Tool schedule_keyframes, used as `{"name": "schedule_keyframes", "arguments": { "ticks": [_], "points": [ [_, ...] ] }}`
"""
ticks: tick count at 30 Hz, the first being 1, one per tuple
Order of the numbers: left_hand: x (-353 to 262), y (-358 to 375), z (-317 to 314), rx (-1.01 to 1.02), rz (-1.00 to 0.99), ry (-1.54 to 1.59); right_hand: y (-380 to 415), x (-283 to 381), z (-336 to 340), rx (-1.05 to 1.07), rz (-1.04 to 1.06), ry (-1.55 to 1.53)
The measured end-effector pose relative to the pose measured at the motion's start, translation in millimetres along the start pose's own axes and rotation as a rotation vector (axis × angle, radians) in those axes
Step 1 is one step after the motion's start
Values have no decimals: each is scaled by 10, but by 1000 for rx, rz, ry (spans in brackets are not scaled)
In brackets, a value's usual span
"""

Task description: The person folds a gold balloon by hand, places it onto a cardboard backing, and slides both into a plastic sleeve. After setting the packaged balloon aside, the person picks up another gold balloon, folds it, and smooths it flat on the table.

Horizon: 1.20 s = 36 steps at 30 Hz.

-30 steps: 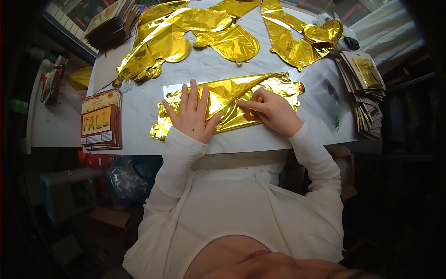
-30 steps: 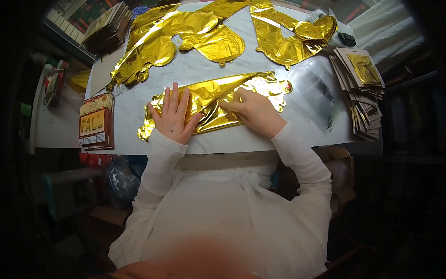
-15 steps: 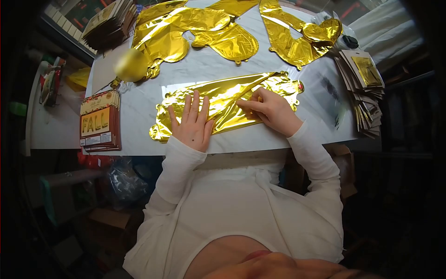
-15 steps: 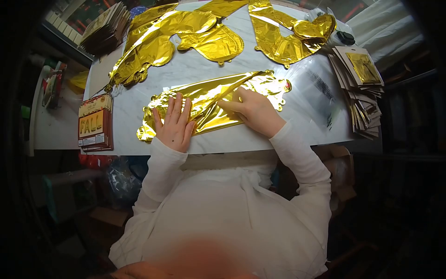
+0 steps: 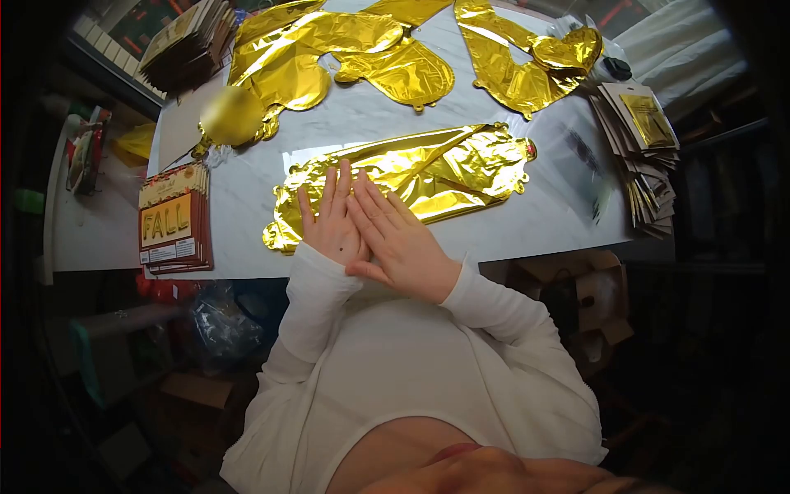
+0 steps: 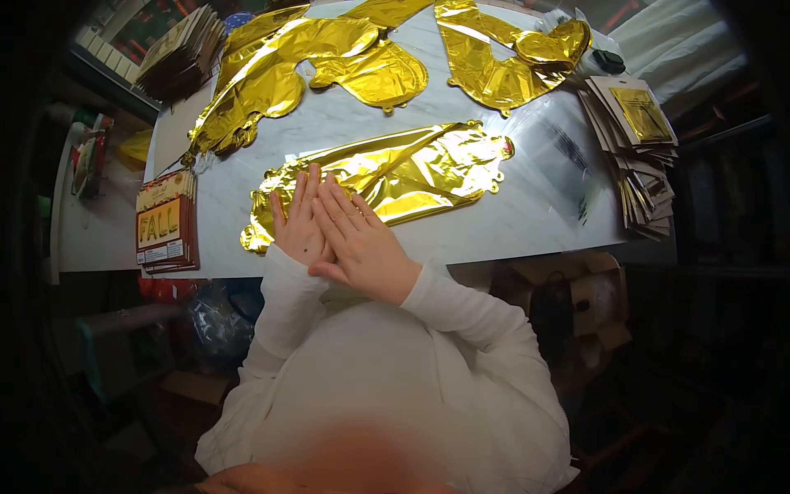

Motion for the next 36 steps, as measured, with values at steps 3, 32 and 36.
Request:
{"name": "schedule_keyframes", "arguments": {
  "ticks": [3, 32, 36],
  "points": [
    [-22, -19, 81, 7, 6, 10, 109, -82, 75, 64, -54, 3],
    [7, 2, 210, -26, 62, 127, 6, -835, 345, 265, 64, 285],
    [-133, 156, 566, -6, -68, 151, -2, -836, 344, 270, 57, 274]
  ]
}}
Point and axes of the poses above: each hand's wrist, its own y-axis away from the middle knuckle, its own z-axis out of the back of the hand, x = y × z, the point moved 7 cm from there along -y, towards the middle knuckle, and after that the axes turned 3 degrees about -y, right-handed, at the moved point
